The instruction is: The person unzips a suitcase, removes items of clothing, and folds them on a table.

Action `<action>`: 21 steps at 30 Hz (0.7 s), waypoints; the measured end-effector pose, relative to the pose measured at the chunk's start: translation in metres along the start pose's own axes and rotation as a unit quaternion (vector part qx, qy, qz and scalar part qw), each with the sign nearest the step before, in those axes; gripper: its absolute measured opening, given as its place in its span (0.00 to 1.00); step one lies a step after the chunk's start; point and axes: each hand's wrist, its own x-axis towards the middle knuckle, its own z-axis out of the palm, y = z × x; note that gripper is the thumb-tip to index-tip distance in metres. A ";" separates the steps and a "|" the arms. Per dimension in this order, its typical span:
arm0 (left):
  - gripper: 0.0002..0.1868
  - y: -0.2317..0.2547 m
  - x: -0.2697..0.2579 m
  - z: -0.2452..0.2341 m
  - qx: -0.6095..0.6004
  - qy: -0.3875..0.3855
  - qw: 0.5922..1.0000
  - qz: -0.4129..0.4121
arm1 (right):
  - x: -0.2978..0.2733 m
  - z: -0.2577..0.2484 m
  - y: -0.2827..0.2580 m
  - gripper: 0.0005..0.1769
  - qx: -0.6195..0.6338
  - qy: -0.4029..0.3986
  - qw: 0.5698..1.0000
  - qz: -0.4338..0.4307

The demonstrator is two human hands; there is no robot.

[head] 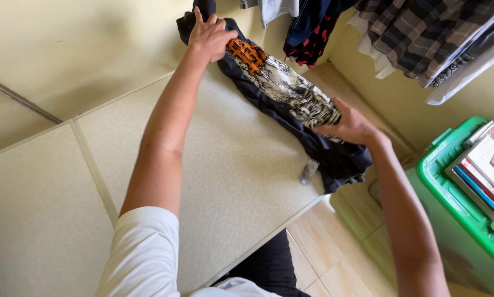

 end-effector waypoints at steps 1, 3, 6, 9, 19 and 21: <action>0.40 0.001 0.012 0.005 0.006 -0.012 1.000 -0.016 | -0.001 0.005 -0.009 0.70 -0.041 0.008 0.999 0.023; 0.39 0.005 0.028 0.021 0.010 0.017 1.000 -0.008 | -0.002 0.012 -0.026 0.71 -0.049 0.007 0.998 0.030; 0.34 0.013 0.049 0.040 0.027 0.048 0.998 0.005 | -0.001 0.022 -0.048 0.68 -0.066 -0.013 0.996 0.066; 0.28 0.026 0.055 0.050 0.028 0.032 0.999 0.004 | -0.003 0.036 -0.058 0.58 -0.056 -0.006 0.996 0.071; 0.50 0.027 0.077 0.124 -0.193 0.016 0.980 -0.046 | 0.003 0.048 -0.056 0.44 -0.110 0.036 0.992 0.047; 0.49 0.023 0.081 0.136 -0.171 0.010 0.984 -0.038 | 0.004 0.054 -0.056 0.44 -0.121 0.048 0.990 0.046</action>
